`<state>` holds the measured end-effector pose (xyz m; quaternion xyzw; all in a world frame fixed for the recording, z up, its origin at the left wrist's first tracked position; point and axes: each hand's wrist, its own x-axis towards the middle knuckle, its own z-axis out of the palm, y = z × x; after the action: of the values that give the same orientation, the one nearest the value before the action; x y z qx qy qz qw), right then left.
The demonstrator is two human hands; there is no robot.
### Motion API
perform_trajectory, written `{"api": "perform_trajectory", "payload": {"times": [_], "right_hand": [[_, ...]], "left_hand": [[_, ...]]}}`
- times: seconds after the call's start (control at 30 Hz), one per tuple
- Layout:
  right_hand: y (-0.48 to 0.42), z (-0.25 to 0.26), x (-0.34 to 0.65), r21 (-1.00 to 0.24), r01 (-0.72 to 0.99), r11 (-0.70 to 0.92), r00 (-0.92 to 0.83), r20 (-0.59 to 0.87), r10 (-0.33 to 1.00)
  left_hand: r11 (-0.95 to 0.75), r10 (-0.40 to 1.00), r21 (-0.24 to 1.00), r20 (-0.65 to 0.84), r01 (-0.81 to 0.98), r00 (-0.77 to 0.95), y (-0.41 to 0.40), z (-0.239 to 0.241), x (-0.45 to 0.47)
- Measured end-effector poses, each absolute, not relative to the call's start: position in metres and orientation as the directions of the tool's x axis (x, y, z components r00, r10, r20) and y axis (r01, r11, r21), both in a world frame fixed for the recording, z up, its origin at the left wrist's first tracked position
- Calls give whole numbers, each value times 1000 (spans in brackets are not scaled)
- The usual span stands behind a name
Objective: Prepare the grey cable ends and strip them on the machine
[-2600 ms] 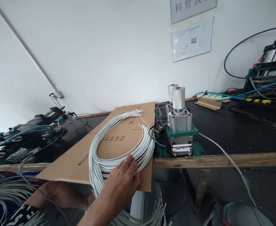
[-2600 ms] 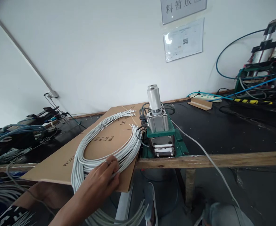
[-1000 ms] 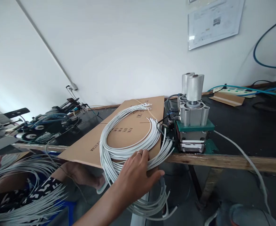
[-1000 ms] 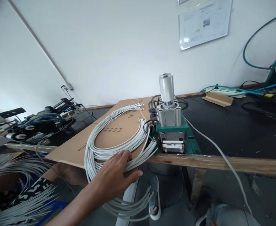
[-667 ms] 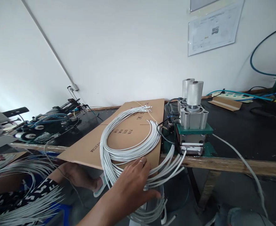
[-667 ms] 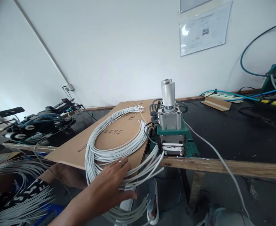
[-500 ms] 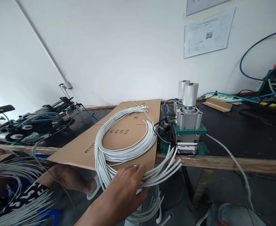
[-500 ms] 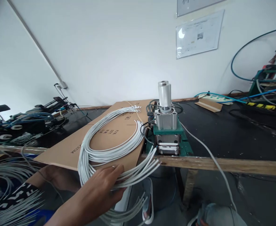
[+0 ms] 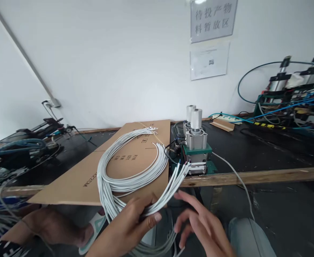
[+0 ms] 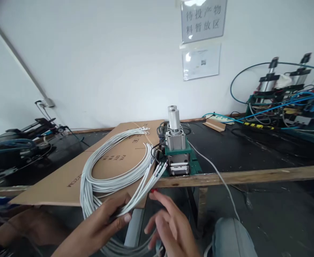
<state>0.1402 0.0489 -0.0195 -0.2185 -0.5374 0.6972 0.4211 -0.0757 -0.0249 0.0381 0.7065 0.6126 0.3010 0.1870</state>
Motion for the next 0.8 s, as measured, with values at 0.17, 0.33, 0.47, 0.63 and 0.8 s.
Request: {"api": "perform_trajectory", "payload": {"times": [0.17, 0.33, 0.47, 0.63, 0.8], "right_hand": [[58, 19, 110, -890, -456, -7, -560, 281, 779], [44, 12, 109, -930, -366, 18, -363, 161, 918], [42, 11, 116, -944, -330, 26, -394, 163, 905], [55, 11, 122, -922, -317, 224, -443, 353, 824], [61, 3, 125, -921, -266, 286, -505, 386, 772]], "left_hand": [[-140, 990, 646, 114, 750, 86, -24, 37, -75], [-198, 965, 695, 262, 691, 14, -23, 48, -49], [-378, 887, 717, 461, 586, 8, -7, 48, -24], [-269, 892, 864, 390, 426, -228, 4, 18, -12], [-185, 972, 982, 190, 47, -140, 5, 21, -9]]}}
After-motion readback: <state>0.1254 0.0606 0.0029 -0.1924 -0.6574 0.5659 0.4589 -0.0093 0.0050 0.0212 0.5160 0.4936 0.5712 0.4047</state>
